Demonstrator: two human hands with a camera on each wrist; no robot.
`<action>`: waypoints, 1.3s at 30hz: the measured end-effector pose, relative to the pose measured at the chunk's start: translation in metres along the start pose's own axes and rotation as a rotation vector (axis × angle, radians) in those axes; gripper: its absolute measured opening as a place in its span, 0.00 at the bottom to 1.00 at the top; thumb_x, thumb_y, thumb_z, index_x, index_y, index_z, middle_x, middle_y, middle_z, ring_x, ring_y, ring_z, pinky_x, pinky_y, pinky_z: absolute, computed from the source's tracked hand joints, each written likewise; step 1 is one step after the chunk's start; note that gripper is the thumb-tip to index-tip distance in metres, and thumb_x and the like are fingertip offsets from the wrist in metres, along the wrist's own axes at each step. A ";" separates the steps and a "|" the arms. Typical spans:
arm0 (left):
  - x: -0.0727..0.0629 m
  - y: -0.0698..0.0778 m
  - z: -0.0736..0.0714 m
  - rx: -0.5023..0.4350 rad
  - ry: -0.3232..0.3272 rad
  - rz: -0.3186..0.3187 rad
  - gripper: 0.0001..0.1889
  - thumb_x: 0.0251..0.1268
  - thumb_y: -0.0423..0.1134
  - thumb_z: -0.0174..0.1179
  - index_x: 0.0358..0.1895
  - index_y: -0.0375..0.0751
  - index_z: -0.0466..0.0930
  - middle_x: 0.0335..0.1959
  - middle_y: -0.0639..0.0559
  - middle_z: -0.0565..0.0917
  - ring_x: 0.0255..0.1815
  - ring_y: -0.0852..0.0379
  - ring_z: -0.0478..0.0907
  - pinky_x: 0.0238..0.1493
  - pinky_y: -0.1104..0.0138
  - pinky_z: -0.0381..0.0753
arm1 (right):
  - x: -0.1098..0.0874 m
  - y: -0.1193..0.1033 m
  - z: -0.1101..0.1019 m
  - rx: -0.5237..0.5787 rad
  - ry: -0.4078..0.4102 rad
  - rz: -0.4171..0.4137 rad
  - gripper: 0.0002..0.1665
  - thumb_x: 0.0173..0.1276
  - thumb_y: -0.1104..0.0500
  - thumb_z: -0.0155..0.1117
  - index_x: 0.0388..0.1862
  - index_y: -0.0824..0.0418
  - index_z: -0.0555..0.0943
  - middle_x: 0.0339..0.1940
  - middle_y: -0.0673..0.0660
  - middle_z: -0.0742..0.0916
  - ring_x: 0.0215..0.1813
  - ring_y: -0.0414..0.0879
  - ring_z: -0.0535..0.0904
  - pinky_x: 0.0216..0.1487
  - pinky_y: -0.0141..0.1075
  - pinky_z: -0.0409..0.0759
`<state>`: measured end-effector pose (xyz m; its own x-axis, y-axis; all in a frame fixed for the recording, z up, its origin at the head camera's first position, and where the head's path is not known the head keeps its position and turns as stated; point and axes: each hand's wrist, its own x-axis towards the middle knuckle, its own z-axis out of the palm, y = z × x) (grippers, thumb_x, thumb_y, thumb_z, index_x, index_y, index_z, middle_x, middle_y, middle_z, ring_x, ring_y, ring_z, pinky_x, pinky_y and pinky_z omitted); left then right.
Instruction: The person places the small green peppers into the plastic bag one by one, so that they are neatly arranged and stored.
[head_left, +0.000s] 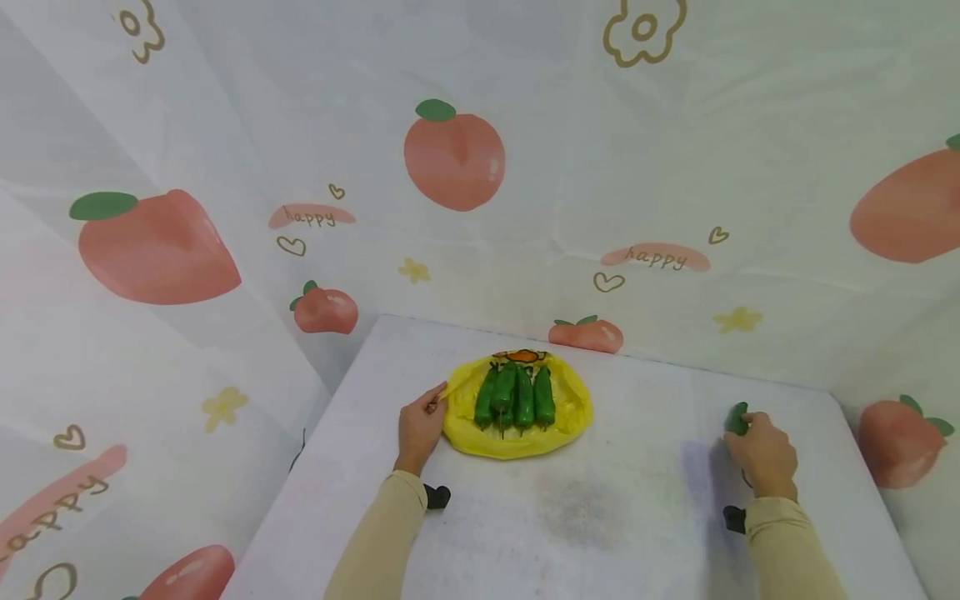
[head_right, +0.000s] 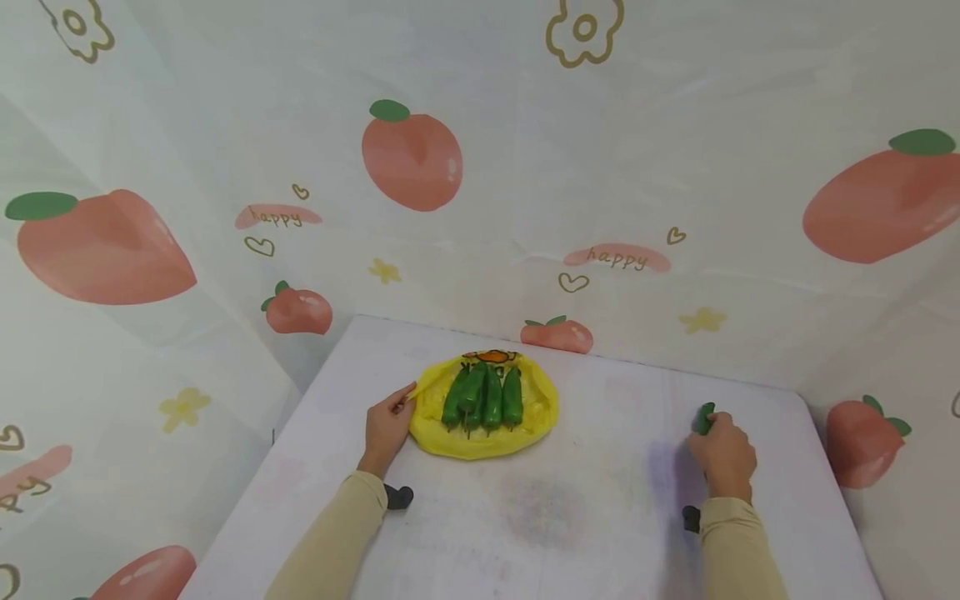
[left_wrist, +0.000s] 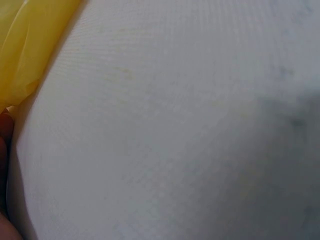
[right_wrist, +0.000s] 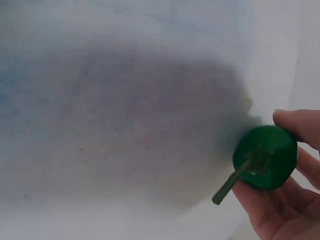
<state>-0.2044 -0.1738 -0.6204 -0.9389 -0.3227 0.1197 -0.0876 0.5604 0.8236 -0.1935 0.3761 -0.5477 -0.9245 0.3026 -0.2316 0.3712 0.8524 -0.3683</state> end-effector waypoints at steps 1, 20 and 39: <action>0.000 0.000 0.000 -0.003 0.002 0.002 0.17 0.70 0.41 0.63 0.59 0.58 0.87 0.37 0.54 0.89 0.27 0.60 0.73 0.32 0.72 0.71 | 0.000 -0.001 0.000 0.003 -0.003 -0.004 0.39 0.70 0.53 0.58 0.70 0.78 0.62 0.62 0.84 0.75 0.56 0.79 0.76 0.50 0.62 0.75; 0.002 -0.003 0.004 -0.039 0.009 0.012 0.17 0.69 0.42 0.63 0.58 0.60 0.87 0.37 0.55 0.89 0.27 0.59 0.73 0.31 0.72 0.71 | -0.010 -0.018 0.006 0.057 -0.033 -0.081 0.39 0.74 0.46 0.57 0.74 0.69 0.63 0.61 0.78 0.79 0.59 0.78 0.76 0.50 0.60 0.74; 0.001 -0.003 0.002 -0.040 -0.005 -0.006 0.17 0.70 0.41 0.62 0.59 0.60 0.86 0.38 0.54 0.88 0.27 0.59 0.73 0.30 0.72 0.71 | -0.022 -0.039 0.024 0.225 -0.041 -0.118 0.42 0.76 0.48 0.57 0.79 0.68 0.57 0.64 0.79 0.78 0.56 0.73 0.80 0.39 0.44 0.81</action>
<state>-0.2054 -0.1743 -0.6237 -0.9400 -0.3223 0.1116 -0.0802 0.5270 0.8461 -0.1858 0.3264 -0.5499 -0.9599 0.1854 -0.2101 0.2754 0.7632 -0.5845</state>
